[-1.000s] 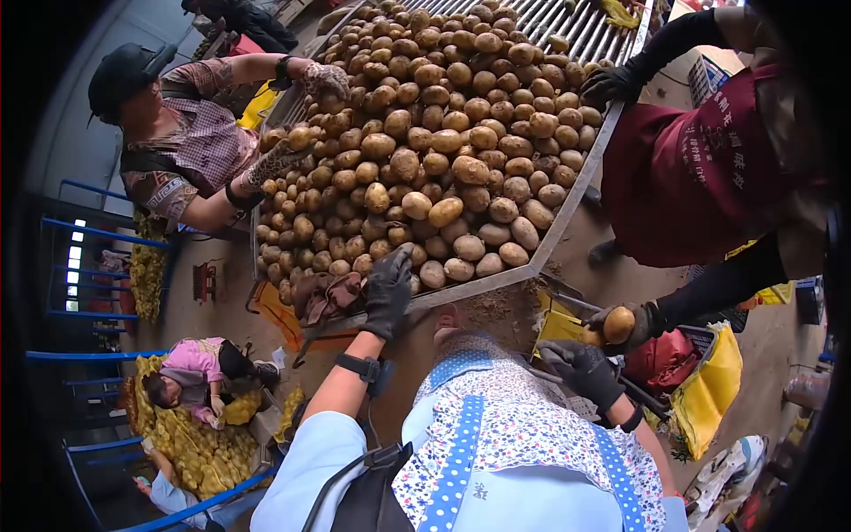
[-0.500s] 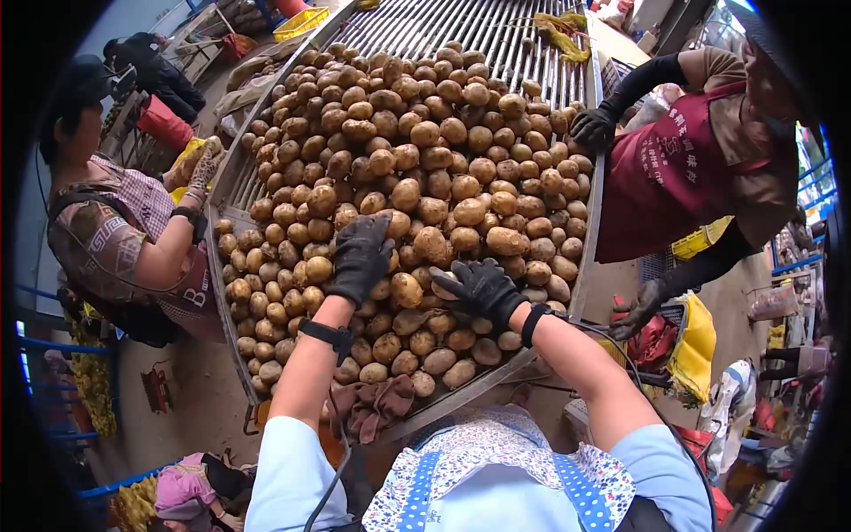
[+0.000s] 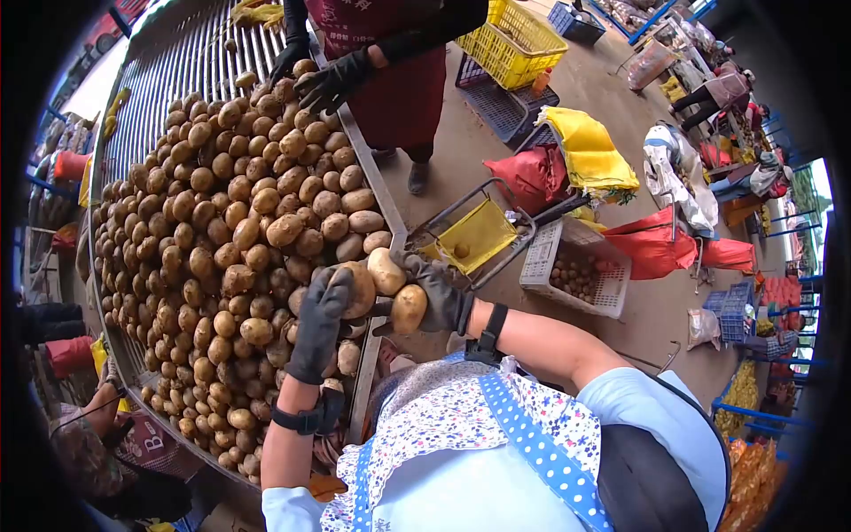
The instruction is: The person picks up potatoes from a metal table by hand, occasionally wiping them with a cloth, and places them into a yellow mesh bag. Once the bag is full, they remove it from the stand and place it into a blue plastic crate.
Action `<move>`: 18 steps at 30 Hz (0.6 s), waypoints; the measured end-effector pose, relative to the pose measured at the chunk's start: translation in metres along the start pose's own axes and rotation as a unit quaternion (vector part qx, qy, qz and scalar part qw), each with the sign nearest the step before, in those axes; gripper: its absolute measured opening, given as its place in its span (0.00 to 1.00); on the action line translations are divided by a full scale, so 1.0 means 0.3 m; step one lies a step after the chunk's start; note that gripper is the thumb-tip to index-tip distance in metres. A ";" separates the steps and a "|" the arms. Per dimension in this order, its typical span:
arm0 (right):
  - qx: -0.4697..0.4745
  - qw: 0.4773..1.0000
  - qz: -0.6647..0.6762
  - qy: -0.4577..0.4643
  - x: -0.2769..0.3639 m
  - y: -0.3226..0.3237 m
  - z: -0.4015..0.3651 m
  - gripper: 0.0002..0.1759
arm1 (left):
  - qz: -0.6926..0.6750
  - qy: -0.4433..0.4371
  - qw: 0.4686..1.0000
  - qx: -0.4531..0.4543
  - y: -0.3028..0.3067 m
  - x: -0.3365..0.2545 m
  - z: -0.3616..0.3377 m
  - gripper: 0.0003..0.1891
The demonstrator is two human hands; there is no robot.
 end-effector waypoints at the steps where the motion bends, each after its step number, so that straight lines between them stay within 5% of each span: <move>1: -0.016 1.000 0.020 0.013 0.042 0.071 -0.070 0.31 | 0.034 0.006 0.999 0.019 -0.127 0.041 0.025 0.16; 4: -0.097 0.991 0.039 0.080 0.207 0.312 -0.238 0.33 | 0.007 0.025 0.998 0.062 -0.419 0.197 0.169 0.17; 5: -0.161 0.980 0.008 0.117 0.293 0.498 -0.256 0.36 | 0.071 0.078 0.989 0.100 -0.492 0.183 0.193 0.22; 6: -0.129 0.988 0.013 0.087 0.319 0.387 -0.308 0.36 | 0.030 0.190 0.977 0.089 -0.570 0.105 0.182 0.28; 7: -0.143 0.986 0.001 0.090 0.352 0.389 -0.326 0.35 | 0.155 0.120 0.979 0.052 -0.612 0.263 0.233 0.34; 8: -0.110 0.990 -0.004 0.090 0.411 0.527 -0.331 0.35 | 0.235 0.135 0.961 0.049 -0.644 0.165 0.197 0.36; 9: -0.149 0.983 0.057 0.089 0.472 0.664 -0.344 0.35 | 0.264 0.030 0.964 -0.021 -0.668 0.334 0.196 0.35; 11: -0.314 0.931 -0.028 0.186 0.446 0.581 -0.327 0.31 | 0.325 0.018 0.943 -0.069 -0.617 0.272 0.104 0.31; 14: -0.386 0.915 0.066 0.096 0.478 0.600 -0.289 0.30 | 0.345 -0.082 0.928 -0.115 -0.459 0.250 -0.063 0.21; 15: -0.388 0.916 0.054 0.084 0.454 0.569 -0.264 0.30 | 0.373 -0.074 0.907 -0.180 -0.395 0.227 -0.144 0.19; 18: -0.224 0.930 -0.281 0.075 0.294 0.367 -0.166 0.26 | 0.521 -0.050 0.782 -0.337 -0.150 0.206 -0.435 0.23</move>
Point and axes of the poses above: each hand's wrist, its own z-axis towards the middle knuckle, its own y-axis out of the back of the hand, x = y × z, the point moved 1 cm from there along z, towards the middle knuckle, and after that the axes turned 2 degrees about -x, right-handed, at the moved point
